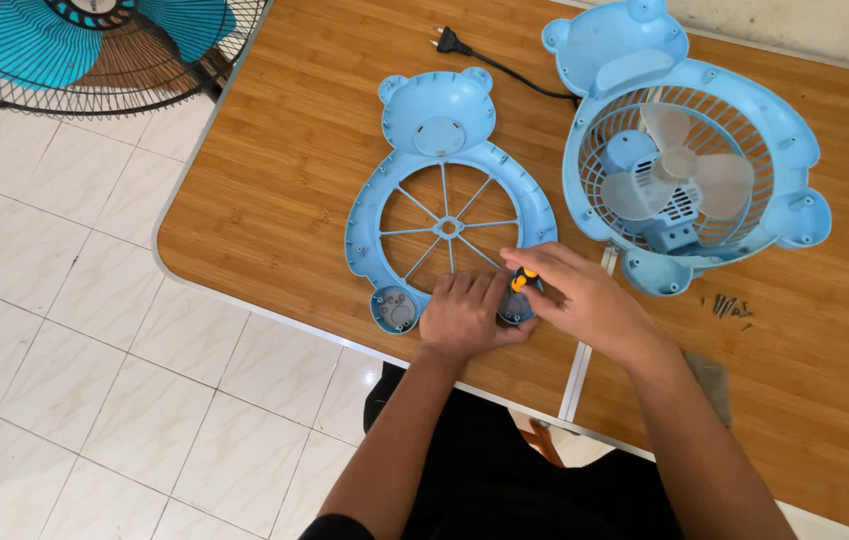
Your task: The person disassembles a blue bear-shaped electric fan on a wooden table. They use a screwdriver to remove screws from the front grille and base, then separate the grille, remove the fan blades, and place the parts on the table.
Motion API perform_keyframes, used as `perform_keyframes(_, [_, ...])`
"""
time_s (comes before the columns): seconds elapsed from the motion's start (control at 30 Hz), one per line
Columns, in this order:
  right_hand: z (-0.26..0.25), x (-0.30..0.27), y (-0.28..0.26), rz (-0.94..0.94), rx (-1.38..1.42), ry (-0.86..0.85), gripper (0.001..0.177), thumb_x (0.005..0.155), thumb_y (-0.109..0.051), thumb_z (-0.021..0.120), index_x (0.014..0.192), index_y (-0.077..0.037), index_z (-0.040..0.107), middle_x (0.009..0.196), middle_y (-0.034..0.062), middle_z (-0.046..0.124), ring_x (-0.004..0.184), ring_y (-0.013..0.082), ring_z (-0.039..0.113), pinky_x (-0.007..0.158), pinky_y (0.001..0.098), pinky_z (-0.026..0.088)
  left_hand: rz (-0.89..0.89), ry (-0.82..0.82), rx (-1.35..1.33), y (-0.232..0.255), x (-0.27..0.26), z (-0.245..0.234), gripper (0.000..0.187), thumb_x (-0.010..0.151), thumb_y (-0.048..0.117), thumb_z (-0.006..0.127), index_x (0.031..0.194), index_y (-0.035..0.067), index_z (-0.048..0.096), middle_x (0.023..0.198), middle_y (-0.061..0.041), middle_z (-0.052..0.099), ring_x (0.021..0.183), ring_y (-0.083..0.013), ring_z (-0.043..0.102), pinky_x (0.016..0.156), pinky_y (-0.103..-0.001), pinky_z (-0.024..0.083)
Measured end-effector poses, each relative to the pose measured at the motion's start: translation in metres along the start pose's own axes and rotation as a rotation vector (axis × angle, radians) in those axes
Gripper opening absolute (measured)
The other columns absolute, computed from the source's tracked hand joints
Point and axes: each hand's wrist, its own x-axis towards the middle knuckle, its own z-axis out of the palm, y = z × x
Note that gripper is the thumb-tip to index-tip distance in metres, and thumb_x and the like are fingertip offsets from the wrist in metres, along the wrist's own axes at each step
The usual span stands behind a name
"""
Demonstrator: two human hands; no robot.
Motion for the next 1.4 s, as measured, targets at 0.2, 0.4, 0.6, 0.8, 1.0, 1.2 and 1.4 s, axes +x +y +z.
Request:
perform_keyframes(0.2, [0.003, -0.002, 0.002, -0.1, -0.271, 0.066, 0.041, 0.086, -0.015, 0.079, 0.125, -0.009, 0.069, 0.122, 0.007, 0.068, 0.108, 0.027, 0.065, 0.089, 0.0379, 0.055, -0.037, -0.081, -0.024, -0.001, -0.001, 0.003, 0.069, 0.076, 0.064, 0.078, 0.112, 0.006, 0.07, 0.082, -0.007, 0.068, 0.079, -0.024, 0.065, 0.075, -0.041, 0.049])
perform_keyframes(0.4, [0.014, -0.007, 0.013, -0.053, -0.059, 0.128, 0.044, 0.091, -0.007, 0.076, 0.133, -0.011, 0.067, 0.116, 0.0089, 0.057, 0.104, 0.0192, 0.065, 0.084, 0.0295, 0.057, -0.03, -0.063, -0.024, -0.001, 0.0, 0.002, 0.071, 0.076, 0.065, 0.077, 0.113, 0.005, 0.071, 0.084, -0.008, 0.069, 0.079, -0.0238, 0.065, 0.076, -0.041, 0.05])
perform_keyframes(0.6, [0.005, -0.011, 0.016, 0.167, 0.039, 0.025, 0.048, 0.09, -0.004, 0.07, 0.137, -0.011, 0.064, 0.119, 0.0064, 0.062, 0.104, 0.0167, 0.067, 0.077, 0.0264, 0.058, -0.035, -0.06, -0.015, 0.0, 0.0, 0.001, 0.072, 0.076, 0.064, 0.076, 0.118, 0.005, 0.071, 0.086, -0.007, 0.069, 0.08, -0.0231, 0.065, 0.077, -0.04, 0.05])
perform_keyframes(0.8, [0.014, -0.009, 0.013, -0.147, -0.129, 0.088, 0.041, 0.09, -0.006, 0.073, 0.13, -0.006, 0.063, 0.13, 0.0155, 0.054, 0.112, 0.0265, 0.062, 0.088, 0.0342, 0.053, -0.016, -0.077, 0.015, -0.001, 0.0, 0.0, 0.071, 0.074, 0.06, 0.076, 0.117, 0.005, 0.072, 0.089, -0.004, 0.071, 0.079, -0.0232, 0.065, 0.076, -0.04, 0.05])
perform_keyframes(1.0, [0.009, -0.009, 0.019, 0.02, -0.046, 0.049, 0.042, 0.094, -0.004, 0.07, 0.135, -0.012, 0.064, 0.121, 0.0089, 0.061, 0.102, 0.0205, 0.066, 0.083, 0.0316, 0.056, -0.015, -0.052, 0.006, 0.0, -0.001, 0.002, 0.072, 0.075, 0.063, 0.077, 0.117, 0.004, 0.072, 0.088, -0.005, 0.07, 0.079, -0.0235, 0.065, 0.076, -0.04, 0.049])
perform_keyframes(1.2, [0.005, -0.008, 0.01, 0.119, -0.058, -0.008, 0.046, 0.087, 0.001, 0.067, 0.131, -0.013, 0.066, 0.122, 0.006, 0.066, 0.092, 0.0195, 0.069, 0.073, 0.0313, 0.057, -0.024, -0.045, -0.013, 0.0, 0.001, 0.002, 0.067, 0.077, 0.062, 0.077, 0.113, 0.006, 0.071, 0.089, -0.006, 0.071, 0.082, -0.0229, 0.066, 0.078, -0.04, 0.05])
perform_keyframes(1.4, [0.003, -0.003, 0.005, 0.008, -0.162, 0.101, 0.035, 0.091, -0.013, 0.076, 0.124, -0.013, 0.067, 0.125, 0.0059, 0.071, 0.113, 0.026, 0.069, 0.092, 0.036, 0.057, -0.027, -0.038, -0.012, 0.001, 0.001, 0.001, 0.071, 0.075, 0.064, 0.077, 0.114, 0.005, 0.072, 0.085, -0.008, 0.07, 0.08, -0.0236, 0.065, 0.076, -0.041, 0.05])
